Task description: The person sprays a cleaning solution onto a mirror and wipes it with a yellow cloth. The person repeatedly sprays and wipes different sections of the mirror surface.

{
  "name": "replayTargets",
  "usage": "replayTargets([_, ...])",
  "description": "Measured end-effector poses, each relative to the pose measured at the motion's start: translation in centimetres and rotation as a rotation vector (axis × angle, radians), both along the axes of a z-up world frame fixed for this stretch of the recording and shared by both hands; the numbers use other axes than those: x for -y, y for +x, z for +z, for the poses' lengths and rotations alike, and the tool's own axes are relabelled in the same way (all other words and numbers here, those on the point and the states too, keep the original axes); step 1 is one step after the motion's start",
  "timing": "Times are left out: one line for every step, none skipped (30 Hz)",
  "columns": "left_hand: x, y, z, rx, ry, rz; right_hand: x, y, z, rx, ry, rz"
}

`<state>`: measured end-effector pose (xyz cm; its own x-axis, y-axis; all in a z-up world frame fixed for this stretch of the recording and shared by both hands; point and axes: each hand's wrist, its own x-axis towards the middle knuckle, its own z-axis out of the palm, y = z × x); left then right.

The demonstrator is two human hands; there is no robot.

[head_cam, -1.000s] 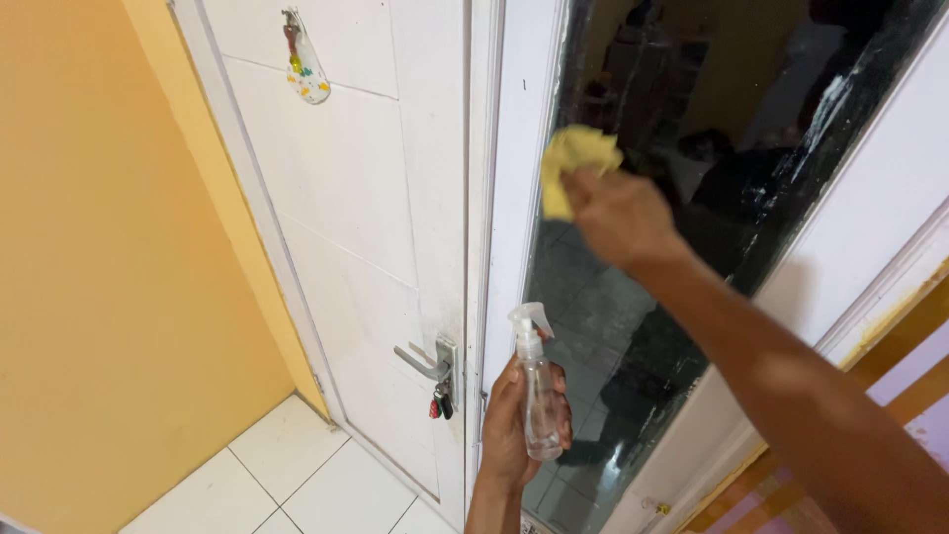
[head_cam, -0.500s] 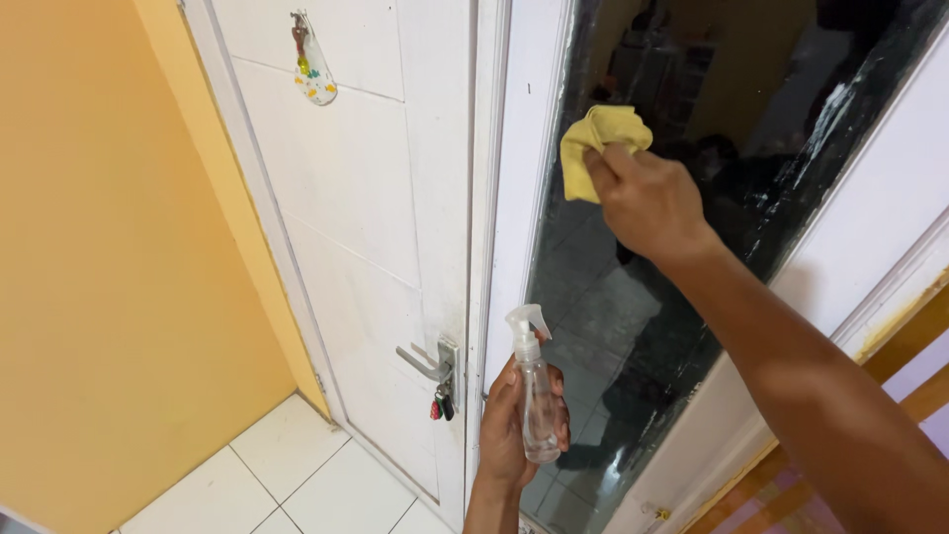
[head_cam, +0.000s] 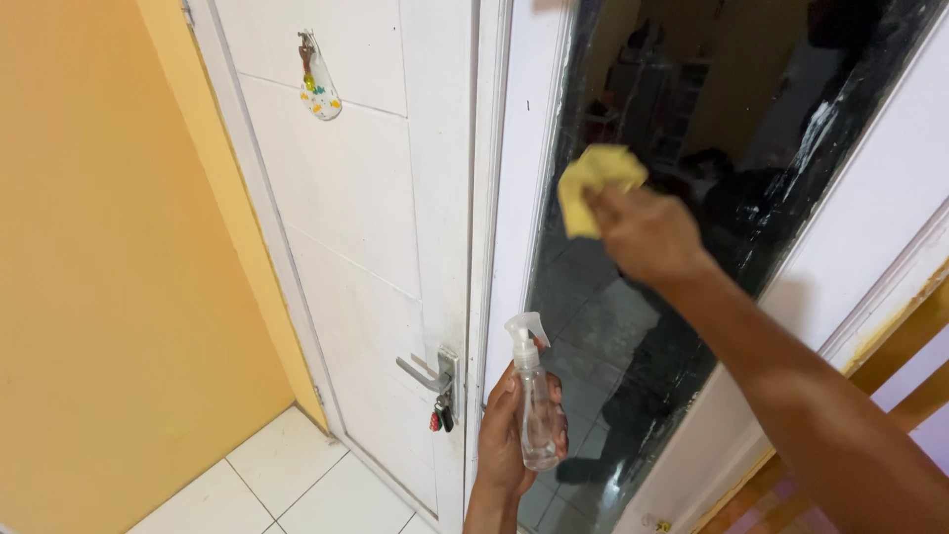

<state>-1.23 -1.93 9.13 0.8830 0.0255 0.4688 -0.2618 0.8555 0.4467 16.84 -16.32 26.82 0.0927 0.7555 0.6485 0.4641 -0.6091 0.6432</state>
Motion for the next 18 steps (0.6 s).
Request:
replayTargets([0.0, 0.0, -0.1, -0.004, -0.004, 0.004, 0.4, -0.1, 1.0, 0.019, 0.066, 0.012])
replayTargets([0.1, 0.1, -0.1, -0.008, -0.008, 0.007, 0.5, -0.1, 1.4, 0.038, 0.132, 0.025])
replayTargets([0.0, 0.0, -0.2, -0.011, -0.007, 0.009, 0.4, -0.2, 1.2, 0.031, 0.134, 0.020])
replayTargets([0.0, 0.0, -0.2, -0.014, -0.006, 0.011, 0.3, -0.1, 0.7, 0.025, 0.137, 0.016])
replayTargets([0.1, -0.1, -0.3, -0.016, -0.006, 0.010, 0.4, 0.1, 0.0, 0.019, 0.140, 0.008])
replayTargets([0.1, -0.1, -0.2, -0.008, -0.006, 0.006, 0.3, 0.3, -1.0, 0.028, 0.090, 0.007])
replayTargets([0.0, -0.1, -0.2, 0.001, -0.006, 0.002, 0.0, 0.5, -2.4, 0.037, 0.040, 0.005])
replayTargets([0.0, -0.2, -0.2, 0.010, -0.006, -0.002, 0.1, 0.5, -3.7, 0.046, -0.010, 0.004])
replayTargets([0.0, -0.3, -0.2, 0.007, -0.003, 0.000, 0.4, 0.2, -5.1, 0.037, -0.035, 0.022])
replayTargets([-0.1, -0.5, -0.2, 0.004, 0.000, 0.002, 0.5, -0.5, -6.7, 0.029, -0.059, 0.039])
replayTargets([-0.1, -0.5, -0.1, 0.003, 0.003, 0.006, 0.5, -0.7, -7.4, 0.023, -0.083, 0.058])
replayTargets([-0.2, -0.5, 0.0, 0.004, 0.005, 0.009, 0.7, -0.5, -7.4, 0.036, -0.098, 0.071])
replayTargets([-0.1, -0.6, 0.0, 0.002, 0.006, 0.010, 0.9, -0.5, -7.2, 0.044, -0.114, 0.083])
replayTargets([-0.1, -0.6, 0.0, -0.001, 0.007, 0.012, 1.0, -0.6, -6.8, 0.052, -0.130, 0.094])
replayTargets([-0.2, -0.6, 0.1, 0.002, 0.007, 0.010, 1.0, -0.6, -5.8, 0.118, -0.102, 0.060])
replayTargets([-0.2, -0.6, 0.2, 0.005, 0.008, 0.008, 1.2, -0.5, -4.4, 0.183, -0.073, 0.025])
replayTargets([-0.1, -0.7, 0.1, 0.001, 0.005, 0.002, 1.5, -0.7, -3.0, 0.240, -0.047, -0.012])
replayTargets([-0.1, -0.6, -0.1, 0.007, 0.008, 0.001, 1.9, -0.7, -1.4, 0.170, 0.051, 0.038])
